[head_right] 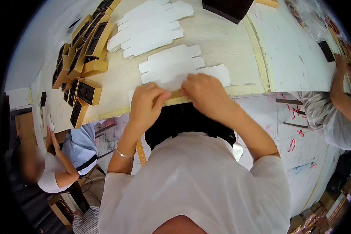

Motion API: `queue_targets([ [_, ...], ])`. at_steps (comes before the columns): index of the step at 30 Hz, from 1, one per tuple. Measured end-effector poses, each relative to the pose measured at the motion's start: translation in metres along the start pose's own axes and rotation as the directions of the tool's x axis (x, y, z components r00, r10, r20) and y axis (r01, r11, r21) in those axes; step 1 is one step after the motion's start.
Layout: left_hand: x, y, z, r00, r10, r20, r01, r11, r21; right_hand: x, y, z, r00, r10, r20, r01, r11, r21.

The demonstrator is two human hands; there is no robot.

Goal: The person folds white cardboard inserts into small rectangular boxes and places dark rectangular items inside. The person repeatedly picks up inserts, folds them, and inserts them into boxes, then places the items inside and sets the completed boxes aside.

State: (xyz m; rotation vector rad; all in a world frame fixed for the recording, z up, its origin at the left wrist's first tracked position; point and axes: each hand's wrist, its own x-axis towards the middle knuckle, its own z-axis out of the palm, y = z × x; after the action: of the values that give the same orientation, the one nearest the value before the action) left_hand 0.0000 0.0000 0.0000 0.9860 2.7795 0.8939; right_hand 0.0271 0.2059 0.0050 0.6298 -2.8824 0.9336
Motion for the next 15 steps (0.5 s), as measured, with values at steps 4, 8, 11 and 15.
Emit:
queue_targets([
  [4,0.004,0.028,-0.012,0.988,-0.011,-0.155,0.058,0.953,0.298,0.017,-0.005,-0.016,0.983,0.14,0.119,-0.162,0.966,0.201],
  [8,-0.032,0.026,-0.01,0.969,-0.188,-0.159,0.19,0.982,0.002,-0.003,-0.028,0.003,0.972,0.149,0.18,-0.219,0.85,0.478],
  [11,-0.042,0.02,-0.014,0.943,-0.311,-0.118,0.288,0.942,-0.174,-0.01,-0.054,0.001,0.921,0.084,0.381,-0.339,0.655,0.675],
  [15,-0.053,0.003,-0.023,0.967,-0.213,-0.138,0.189,0.968,-0.166,-0.031,-0.02,-0.019,0.966,-0.256,0.026,0.253,0.964,0.08],
])
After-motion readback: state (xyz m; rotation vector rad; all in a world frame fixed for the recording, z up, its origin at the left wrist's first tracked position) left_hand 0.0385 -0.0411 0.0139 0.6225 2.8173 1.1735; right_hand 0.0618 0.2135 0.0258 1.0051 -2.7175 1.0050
